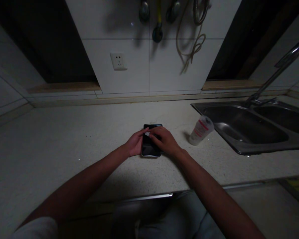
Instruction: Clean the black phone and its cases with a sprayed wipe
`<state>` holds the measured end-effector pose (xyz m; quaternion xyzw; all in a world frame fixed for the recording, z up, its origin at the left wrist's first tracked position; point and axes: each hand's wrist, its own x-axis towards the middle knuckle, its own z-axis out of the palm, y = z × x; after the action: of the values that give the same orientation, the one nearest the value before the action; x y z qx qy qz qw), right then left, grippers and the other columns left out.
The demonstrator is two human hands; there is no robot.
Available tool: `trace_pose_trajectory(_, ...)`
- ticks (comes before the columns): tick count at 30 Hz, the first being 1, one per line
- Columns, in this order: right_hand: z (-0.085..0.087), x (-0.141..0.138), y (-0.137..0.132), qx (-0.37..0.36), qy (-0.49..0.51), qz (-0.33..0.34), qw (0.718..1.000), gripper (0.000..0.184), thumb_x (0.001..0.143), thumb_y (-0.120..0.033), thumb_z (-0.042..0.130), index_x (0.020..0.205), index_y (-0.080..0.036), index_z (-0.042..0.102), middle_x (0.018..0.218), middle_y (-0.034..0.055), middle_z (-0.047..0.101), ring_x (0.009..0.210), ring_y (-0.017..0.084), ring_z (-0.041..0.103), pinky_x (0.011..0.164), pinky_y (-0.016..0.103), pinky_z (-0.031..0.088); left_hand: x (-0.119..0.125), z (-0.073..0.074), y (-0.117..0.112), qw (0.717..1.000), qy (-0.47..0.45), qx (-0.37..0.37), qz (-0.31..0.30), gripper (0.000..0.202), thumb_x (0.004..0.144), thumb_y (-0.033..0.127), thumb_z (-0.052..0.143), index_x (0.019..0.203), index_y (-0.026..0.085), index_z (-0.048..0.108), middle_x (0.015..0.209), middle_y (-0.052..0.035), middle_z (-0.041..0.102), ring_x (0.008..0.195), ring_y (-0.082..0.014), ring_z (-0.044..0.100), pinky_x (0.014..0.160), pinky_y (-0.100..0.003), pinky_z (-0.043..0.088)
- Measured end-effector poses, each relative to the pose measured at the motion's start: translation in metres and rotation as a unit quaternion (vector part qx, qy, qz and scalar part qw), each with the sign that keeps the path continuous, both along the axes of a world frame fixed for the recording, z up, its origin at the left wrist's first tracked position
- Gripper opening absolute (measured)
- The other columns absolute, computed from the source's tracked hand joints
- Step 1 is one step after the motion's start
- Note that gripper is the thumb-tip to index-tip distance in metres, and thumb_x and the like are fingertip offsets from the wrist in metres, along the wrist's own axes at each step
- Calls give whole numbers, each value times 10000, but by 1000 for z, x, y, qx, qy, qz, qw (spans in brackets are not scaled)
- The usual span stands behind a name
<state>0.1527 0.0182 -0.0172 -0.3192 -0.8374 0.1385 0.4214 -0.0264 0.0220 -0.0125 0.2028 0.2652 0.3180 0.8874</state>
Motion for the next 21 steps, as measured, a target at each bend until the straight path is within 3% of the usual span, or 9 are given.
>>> trace_pose_trajectory(21,0,1,0,-4,3,0,1000,160,974,-279,558,1016,-223,702,1031,82,748,987,230,656,907,426,506,3,6,-4,999,35,-3,22,291,969,303,545,1120,84,664,893,-147,760,818,-251,736,956,-427,488)
